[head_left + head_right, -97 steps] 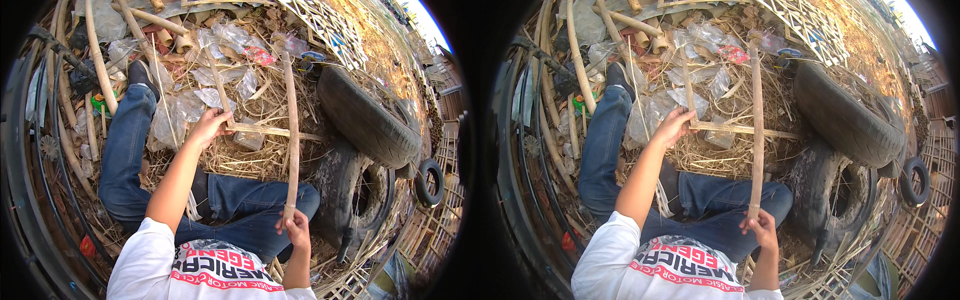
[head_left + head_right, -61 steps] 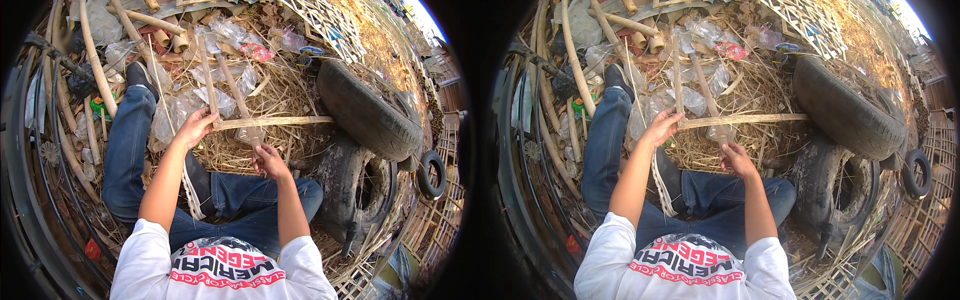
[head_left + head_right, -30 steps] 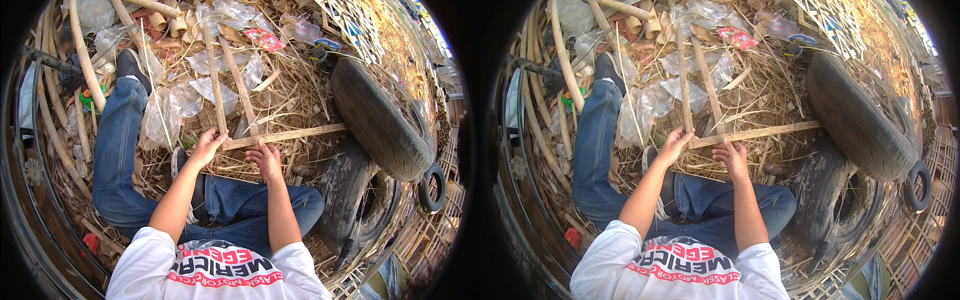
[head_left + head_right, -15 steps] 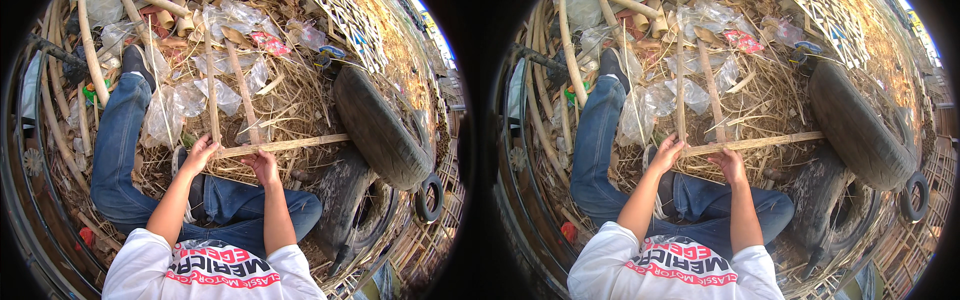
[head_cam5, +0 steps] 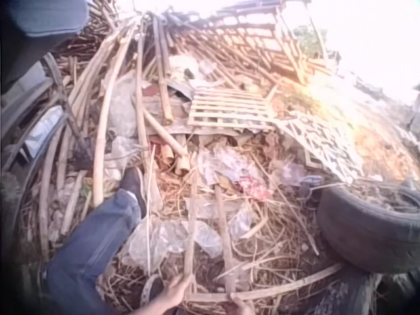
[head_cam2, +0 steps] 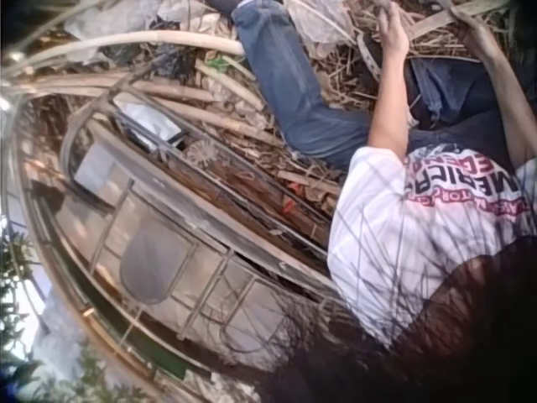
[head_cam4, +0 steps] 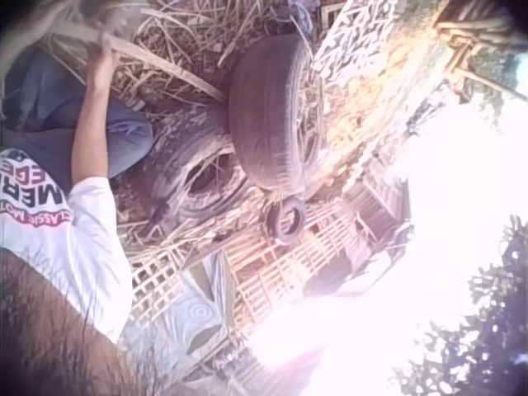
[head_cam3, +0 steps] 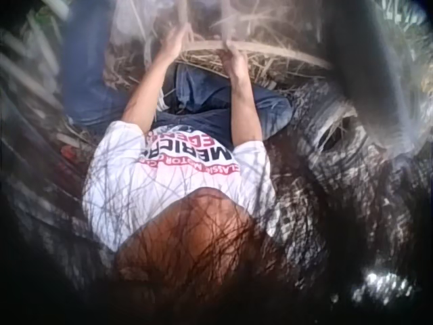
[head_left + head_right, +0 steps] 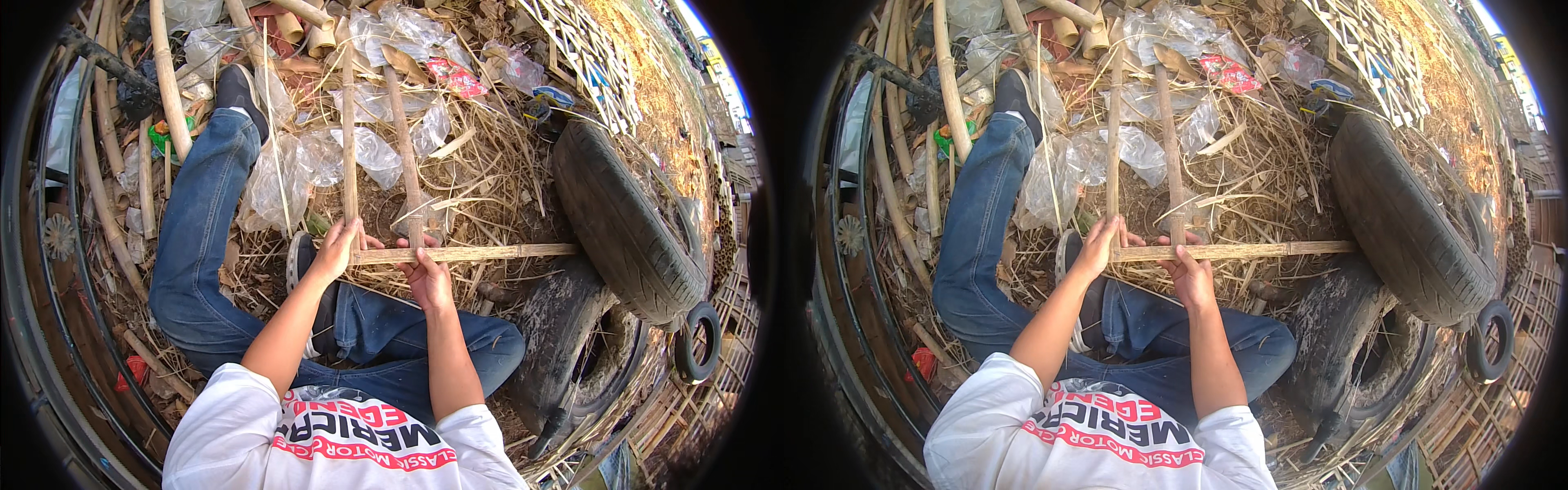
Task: The person builds a bamboo structure by hand, using a hammer and a small tool to insert and secure thin wooden strips into larger bamboo poles.
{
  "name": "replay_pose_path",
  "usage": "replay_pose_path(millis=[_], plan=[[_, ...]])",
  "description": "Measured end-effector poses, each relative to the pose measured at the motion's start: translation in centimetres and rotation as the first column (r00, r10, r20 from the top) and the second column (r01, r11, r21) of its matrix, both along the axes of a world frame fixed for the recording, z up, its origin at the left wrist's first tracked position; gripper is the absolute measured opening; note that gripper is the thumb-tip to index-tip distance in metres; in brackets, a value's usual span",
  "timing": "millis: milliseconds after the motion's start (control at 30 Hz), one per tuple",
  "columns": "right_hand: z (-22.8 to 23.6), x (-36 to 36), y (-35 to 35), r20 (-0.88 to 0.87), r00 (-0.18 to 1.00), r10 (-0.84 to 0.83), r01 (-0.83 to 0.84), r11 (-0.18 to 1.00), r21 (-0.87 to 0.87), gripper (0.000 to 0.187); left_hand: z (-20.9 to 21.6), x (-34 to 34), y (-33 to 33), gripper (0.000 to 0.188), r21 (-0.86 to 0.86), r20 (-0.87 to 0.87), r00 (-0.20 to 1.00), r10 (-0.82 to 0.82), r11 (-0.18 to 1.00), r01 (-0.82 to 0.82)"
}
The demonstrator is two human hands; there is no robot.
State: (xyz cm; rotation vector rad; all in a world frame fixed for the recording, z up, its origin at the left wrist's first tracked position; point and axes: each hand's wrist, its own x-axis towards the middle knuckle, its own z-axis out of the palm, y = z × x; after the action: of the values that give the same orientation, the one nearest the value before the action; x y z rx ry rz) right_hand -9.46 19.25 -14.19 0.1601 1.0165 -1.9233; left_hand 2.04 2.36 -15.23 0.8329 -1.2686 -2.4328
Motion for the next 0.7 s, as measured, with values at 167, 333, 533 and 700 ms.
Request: replay_pose_path(millis=[167,333,533,700], plan=[[-0.1,0.4,0.5,0.026,0.999,-0.021,0.022,0.998,-0.052,0.044,0.3,0.6,0.5,0.029,0.014,0.000,1.000,0.022,1.000,-0.022],[0.5,0.2,0.8,-0.011,0.999,-0.031,0.030,0.998,-0.052,0.047,0.3,0.2,0.7,0.023,0.033,-0.102,0.994,0.028,0.999,-0.025],[1.6,-0.1,0.9,-0.042,0.998,-0.037,0.032,0.992,-0.124,0.051,2.4,0.0,0.8,0.025,-0.079,-0.128,0.992,-0.008,0.997,-0.002],[2.9,0.2,0.8,-0.123,0.992,-0.006,-0.004,0.997,-0.079,0.053,3.3,0.7,0.5,0.027,-0.226,-0.137,0.990,-0.031,0.974,-0.001]])
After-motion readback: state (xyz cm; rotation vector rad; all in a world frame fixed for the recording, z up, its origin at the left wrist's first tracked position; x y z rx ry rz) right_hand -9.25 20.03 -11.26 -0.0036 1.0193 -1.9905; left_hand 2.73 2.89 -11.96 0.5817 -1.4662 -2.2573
